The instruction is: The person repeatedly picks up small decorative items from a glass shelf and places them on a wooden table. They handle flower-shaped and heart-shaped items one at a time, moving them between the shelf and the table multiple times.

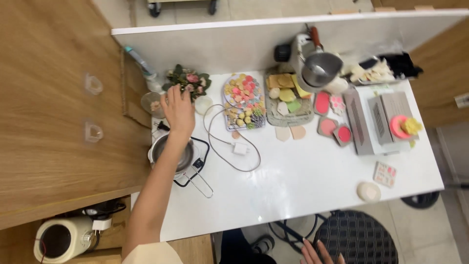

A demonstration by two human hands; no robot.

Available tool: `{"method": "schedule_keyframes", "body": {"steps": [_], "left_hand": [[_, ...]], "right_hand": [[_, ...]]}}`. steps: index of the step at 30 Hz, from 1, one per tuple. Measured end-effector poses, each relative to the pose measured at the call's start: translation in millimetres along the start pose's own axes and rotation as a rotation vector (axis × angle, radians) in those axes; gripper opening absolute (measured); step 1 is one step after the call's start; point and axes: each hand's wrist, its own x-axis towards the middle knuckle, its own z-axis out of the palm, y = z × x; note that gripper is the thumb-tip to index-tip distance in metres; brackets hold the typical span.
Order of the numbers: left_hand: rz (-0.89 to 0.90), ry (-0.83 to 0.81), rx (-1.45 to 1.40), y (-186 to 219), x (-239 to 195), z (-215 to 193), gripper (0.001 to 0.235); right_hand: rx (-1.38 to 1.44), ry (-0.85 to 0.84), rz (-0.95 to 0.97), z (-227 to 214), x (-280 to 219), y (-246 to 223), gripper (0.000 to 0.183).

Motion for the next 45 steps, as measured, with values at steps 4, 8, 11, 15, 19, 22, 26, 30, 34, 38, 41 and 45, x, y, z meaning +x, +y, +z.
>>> {"method": "schedule_keyframes", "body": {"steps": [4,8,11,15,19,22,26,30,34,38,41,45], "left_hand": [[0.104,0.003,-0.316,92.9,-7.0,-83.5,0.014],[0.281,0.027,-0.491,175.4,-30.8,-134.6,0.013],[0.377,-0.013,-0.648,238.1,-57.8,-185.8,0.022],[0.466,-0.189,-1.032,333.4,-122.0,-264.6,0.04],[0.585,-0.294,-1.209,436.7,-231.3,-325.7,0.03],[0.74,-0.507,-1.339,507.9,-313.7,-362.1,0.027],[0.798,-0.696,-1.436,574.6,-388.4,-413.2,0.03],[0.823,-0.713,-1.528,618.1,-420.5,-437.6,0.029],[0.705,-0.722,-1.566,675.3,-423.3,-436.6,0.028],[0.416,-0.653,-1.641,759.5,-427.9,-414.8,0.028],[0.289,-0.556,-1.636,825.0,-416.9,-401.2,0.032],[0.254,-0.467,-1.504,889.8,-385.9,-405.8,0.04]], "right_hand": [[-0.02,0.158,-0.09,123.1,41.7,19.2,0.07],[0.008,0.381,-0.276,177.9,26.3,16.3,0.072],[0.024,0.377,-0.389,212.0,0.5,17.8,0.072],[0.01,0.284,-0.545,259.1,-65.3,28.0,0.072],[-0.064,0.319,-0.726,282.6,-180.7,45.1,0.075],[-0.069,0.314,-0.845,290.2,-277.6,52.5,0.078],[0.056,0.083,-0.964,282.5,-365.9,51.6,0.084],[0.131,0.071,-1.019,289.1,-402.4,32.1,0.083],[0.144,0.176,-1.023,306.6,-383.6,-22.6,0.08],[-0.166,0.901,-1.027,332.0,-364.0,-100.3,0.078],[-0.194,0.809,-0.985,325.7,-376.2,-169.8,0.079],[-0.228,0.871,-0.947,336.2,-378.4,-267.6,0.079]]}}
